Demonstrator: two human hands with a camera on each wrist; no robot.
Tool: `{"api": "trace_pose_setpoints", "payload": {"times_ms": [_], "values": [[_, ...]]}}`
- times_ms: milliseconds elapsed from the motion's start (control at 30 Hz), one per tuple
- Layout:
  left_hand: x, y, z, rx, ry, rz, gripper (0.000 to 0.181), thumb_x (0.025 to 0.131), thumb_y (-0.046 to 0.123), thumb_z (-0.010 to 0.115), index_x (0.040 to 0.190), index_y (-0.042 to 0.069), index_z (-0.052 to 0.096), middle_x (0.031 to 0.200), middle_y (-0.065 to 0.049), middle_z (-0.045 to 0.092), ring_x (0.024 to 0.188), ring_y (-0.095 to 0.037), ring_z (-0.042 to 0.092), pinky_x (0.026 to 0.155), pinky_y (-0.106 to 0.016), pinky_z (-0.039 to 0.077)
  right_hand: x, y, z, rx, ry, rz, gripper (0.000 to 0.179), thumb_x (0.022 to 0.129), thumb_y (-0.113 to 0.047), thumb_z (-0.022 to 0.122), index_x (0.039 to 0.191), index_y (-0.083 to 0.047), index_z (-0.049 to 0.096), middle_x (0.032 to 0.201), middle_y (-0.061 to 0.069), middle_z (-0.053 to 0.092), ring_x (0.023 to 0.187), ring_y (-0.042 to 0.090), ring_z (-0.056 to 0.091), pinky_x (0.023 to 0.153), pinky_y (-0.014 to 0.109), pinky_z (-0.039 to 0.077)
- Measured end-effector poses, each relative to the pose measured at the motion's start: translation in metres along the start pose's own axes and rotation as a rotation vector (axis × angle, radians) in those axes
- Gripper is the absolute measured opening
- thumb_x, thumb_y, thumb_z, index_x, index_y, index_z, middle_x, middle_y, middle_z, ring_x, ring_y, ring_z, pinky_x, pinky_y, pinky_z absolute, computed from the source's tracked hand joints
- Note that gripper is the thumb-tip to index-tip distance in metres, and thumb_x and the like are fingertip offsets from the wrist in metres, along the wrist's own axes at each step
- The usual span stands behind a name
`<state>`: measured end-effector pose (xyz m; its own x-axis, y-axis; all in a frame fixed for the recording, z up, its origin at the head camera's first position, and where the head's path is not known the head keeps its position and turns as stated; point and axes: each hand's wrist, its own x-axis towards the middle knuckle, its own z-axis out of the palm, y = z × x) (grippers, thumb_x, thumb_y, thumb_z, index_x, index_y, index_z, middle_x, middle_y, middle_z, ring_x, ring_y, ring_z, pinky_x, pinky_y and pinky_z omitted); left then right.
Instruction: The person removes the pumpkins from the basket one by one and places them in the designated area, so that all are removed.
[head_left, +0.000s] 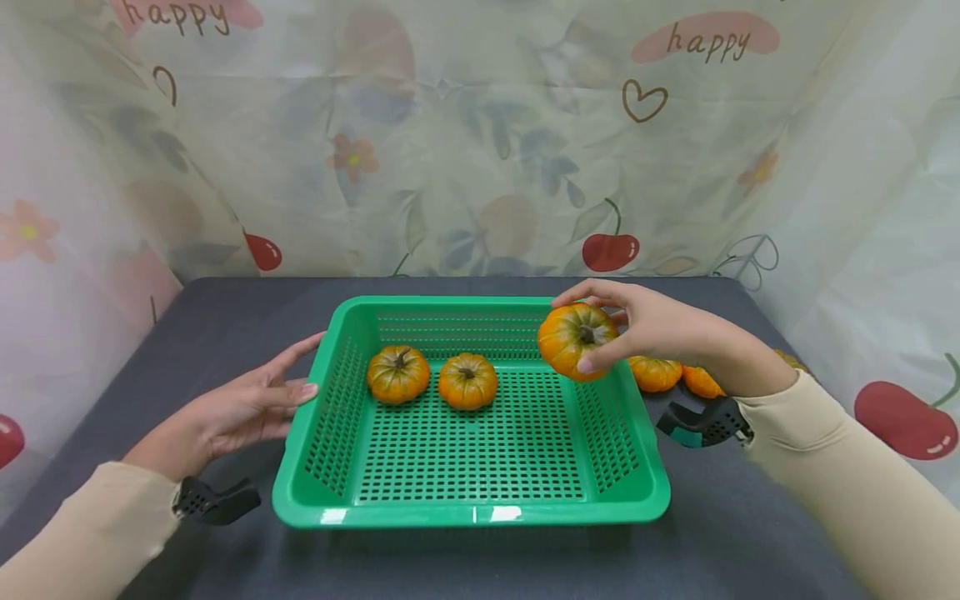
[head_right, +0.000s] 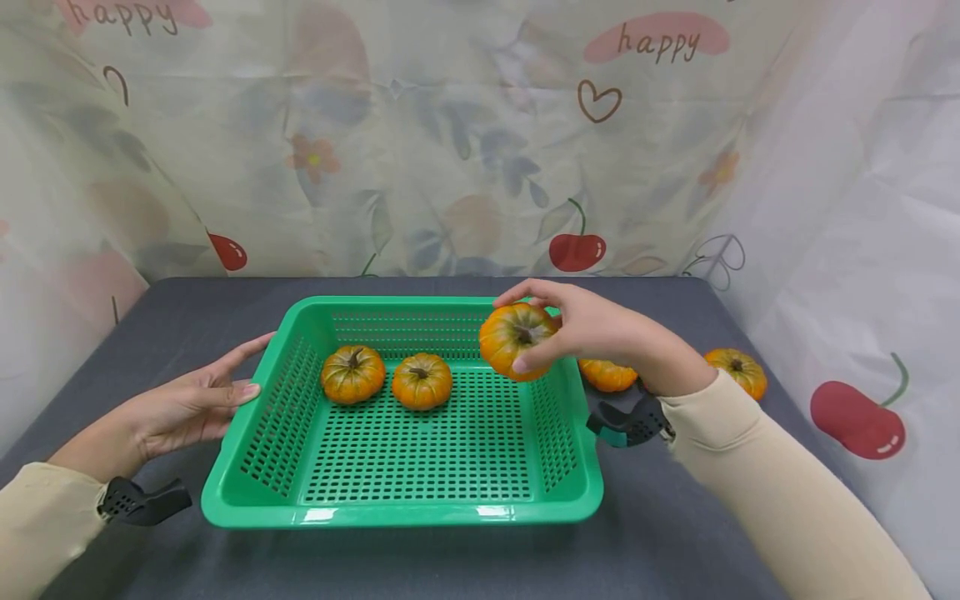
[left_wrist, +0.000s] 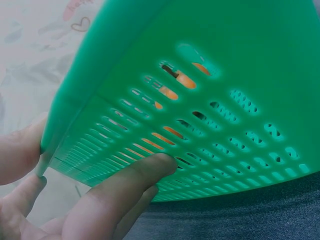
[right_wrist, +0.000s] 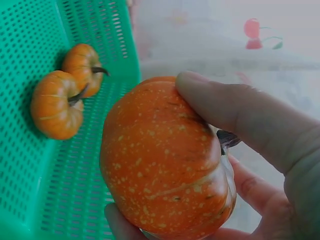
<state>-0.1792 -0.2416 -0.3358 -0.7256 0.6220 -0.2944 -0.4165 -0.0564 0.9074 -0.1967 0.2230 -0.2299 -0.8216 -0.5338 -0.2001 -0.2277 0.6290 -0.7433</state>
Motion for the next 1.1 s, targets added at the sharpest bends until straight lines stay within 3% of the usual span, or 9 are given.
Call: {"api": "trace_pose_setpoints", "payload": {"times_ms": [167,400,700,900,1000,1100], "values": [[0.000,0.000,0.000,-0.007,-0.021,0.007,0.083,0.102,0.008,0.047,0.154,0.038,-0.011,0.132,-0.003,0.056,0.109,-0.029,0.066,0.092,-0.051,0.052,-0.017,-0.003,-0.007,0.008,0.050,0.005,0.065,0.079,-0.024,0.081,0.136,-0.023,0.048,0.138,0.005,0.047,0.108,0.030,0.057,0.087,0.038,0.052],[0.000,0.000,0.000,-0.015,-0.039,0.012,0.082,0.102,0.006,0.046,0.153,0.038,-0.011,0.134,-0.005,0.055,0.110,-0.030,0.065,0.093,-0.052,0.051,-0.035,0.000,-0.014,0.030,0.110,-0.013,0.063,0.082,-0.021,0.079,0.136,-0.026,0.048,0.138,0.001,0.047,0.106,0.030,0.061,0.084,0.035,0.055],[0.001,0.000,-0.002,-0.008,-0.049,0.018,0.081,0.102,0.006,0.045,0.153,0.037,-0.011,0.134,-0.005,0.055,0.110,-0.030,0.066,0.093,-0.053,0.051,-0.057,0.013,-0.021,0.011,0.225,0.080,0.063,0.084,-0.023,0.077,0.138,-0.033,0.046,0.141,-0.007,0.042,0.126,0.027,0.048,0.086,0.031,0.053],[0.001,0.000,-0.002,-0.005,-0.042,0.017,0.082,0.102,0.006,0.045,0.153,0.037,-0.011,0.134,-0.005,0.054,0.110,-0.031,0.065,0.093,-0.053,0.051,-0.068,0.030,-0.024,-0.007,0.266,0.045,0.063,0.087,-0.018,0.073,0.142,-0.031,0.045,0.146,-0.010,0.037,0.130,0.027,0.042,0.086,0.019,0.050],[0.001,0.000,-0.002,-0.007,-0.041,0.015,0.082,0.102,0.006,0.045,0.153,0.038,-0.011,0.133,-0.005,0.055,0.110,-0.031,0.065,0.093,-0.053,0.051,-0.073,0.040,-0.024,0.011,0.285,0.028,0.063,0.088,-0.012,0.072,0.143,-0.027,0.045,0.145,-0.009,0.039,0.121,0.022,0.052,0.085,0.020,0.052],[0.001,0.000,-0.002,-0.011,-0.041,0.015,0.082,0.102,0.006,0.045,0.153,0.038,-0.010,0.133,-0.005,0.055,0.110,-0.031,0.065,0.093,-0.053,0.051,-0.078,0.051,-0.024,0.026,0.305,0.022,0.063,0.088,-0.009,0.071,0.143,-0.024,0.045,0.145,-0.010,0.039,0.120,0.009,0.049,0.084,0.017,0.052]]}}
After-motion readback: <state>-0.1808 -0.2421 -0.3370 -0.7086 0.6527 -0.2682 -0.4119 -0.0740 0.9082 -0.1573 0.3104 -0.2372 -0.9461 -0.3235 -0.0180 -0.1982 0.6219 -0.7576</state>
